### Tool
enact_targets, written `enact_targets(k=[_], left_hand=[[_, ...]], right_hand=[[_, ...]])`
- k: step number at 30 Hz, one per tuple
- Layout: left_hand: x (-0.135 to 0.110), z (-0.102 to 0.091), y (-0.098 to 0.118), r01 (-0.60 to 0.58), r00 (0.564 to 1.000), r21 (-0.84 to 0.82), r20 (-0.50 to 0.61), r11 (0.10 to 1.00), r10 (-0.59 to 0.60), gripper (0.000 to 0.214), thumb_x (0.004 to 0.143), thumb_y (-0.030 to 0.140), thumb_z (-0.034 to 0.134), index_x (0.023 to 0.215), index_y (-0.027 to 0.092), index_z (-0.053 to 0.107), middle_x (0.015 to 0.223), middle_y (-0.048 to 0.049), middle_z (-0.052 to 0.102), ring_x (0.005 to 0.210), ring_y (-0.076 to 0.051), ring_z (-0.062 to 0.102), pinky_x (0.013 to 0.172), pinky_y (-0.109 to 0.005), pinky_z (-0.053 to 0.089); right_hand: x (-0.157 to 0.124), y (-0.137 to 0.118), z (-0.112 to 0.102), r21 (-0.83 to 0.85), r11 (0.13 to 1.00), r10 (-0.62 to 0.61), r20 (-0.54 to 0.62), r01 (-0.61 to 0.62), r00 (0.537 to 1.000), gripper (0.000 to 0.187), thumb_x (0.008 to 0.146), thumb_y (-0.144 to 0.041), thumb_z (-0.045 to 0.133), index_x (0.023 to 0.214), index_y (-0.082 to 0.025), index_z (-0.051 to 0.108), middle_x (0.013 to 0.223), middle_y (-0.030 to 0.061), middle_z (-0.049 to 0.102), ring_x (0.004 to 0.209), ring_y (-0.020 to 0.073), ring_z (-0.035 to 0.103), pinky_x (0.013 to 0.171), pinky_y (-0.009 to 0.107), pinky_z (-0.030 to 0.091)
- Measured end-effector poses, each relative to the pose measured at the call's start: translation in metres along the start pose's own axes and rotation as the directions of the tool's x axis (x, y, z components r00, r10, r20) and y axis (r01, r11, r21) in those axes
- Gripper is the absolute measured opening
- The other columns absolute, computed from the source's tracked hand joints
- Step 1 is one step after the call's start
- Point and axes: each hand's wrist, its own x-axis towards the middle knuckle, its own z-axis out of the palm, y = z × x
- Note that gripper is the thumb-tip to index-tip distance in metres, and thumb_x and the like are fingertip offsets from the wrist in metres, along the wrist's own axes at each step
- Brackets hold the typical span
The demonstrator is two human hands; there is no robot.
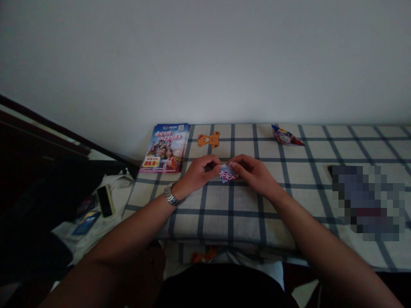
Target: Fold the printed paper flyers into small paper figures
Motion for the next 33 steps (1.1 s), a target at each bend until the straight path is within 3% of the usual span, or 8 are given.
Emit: enact_targets(k=[6, 20, 33], left_hand=[[-0.001, 0.003, 0.001, 0.024, 0.997, 0.015, 0.077, 1.000, -0.025, 0.024, 0.098, 0.039, 0.066, 0.087, 0.018, 0.068, 0.076, 0.0015, 0.064, 0.069, -0.011, 0.056, 0.065, -0.023, 0.040], [-0.001, 0.006, -0.002, 0.018, 0.999, -0.040, 0.040, 0.999, -0.016, 0.030, 0.101, 0.047, 0.065, 0.100, 0.019, 0.072, 0.090, -0.0030, 0.075, 0.080, -0.014, 0.069, 0.074, -0.024, 0.053], [0.001, 0.007, -0.009, -0.017, 0.996, -0.009, -0.085, 1.000, 0.016, 0.024, 0.099, 0.043, 0.070, 0.099, 0.020, 0.075, 0.092, -0.0030, 0.077, 0.083, -0.014, 0.071, 0.074, -0.026, 0.054]], right_hand=[[0.000, 0.006, -0.002, -0.082, 0.995, -0.057, 0.041, 0.060, 0.998, 0.027, 0.094, -0.049, 0.073, 0.097, -0.022, 0.074, 0.083, 0.0028, 0.073, 0.071, 0.0176, 0.065, 0.063, 0.030, 0.051], [0.002, 0.008, 0.000, 0.009, 0.996, -0.090, -0.100, 0.092, 0.991, 0.023, 0.092, -0.046, 0.076, 0.092, -0.024, 0.072, 0.082, 0.0017, 0.071, 0.073, 0.0176, 0.063, 0.067, 0.031, 0.050], [0.002, 0.008, 0.000, -0.045, 0.996, -0.074, 0.023, 0.075, 0.997, 0.026, 0.094, -0.048, 0.072, 0.094, -0.023, 0.069, 0.086, 0.0029, 0.070, 0.077, 0.0184, 0.064, 0.069, 0.031, 0.052]])
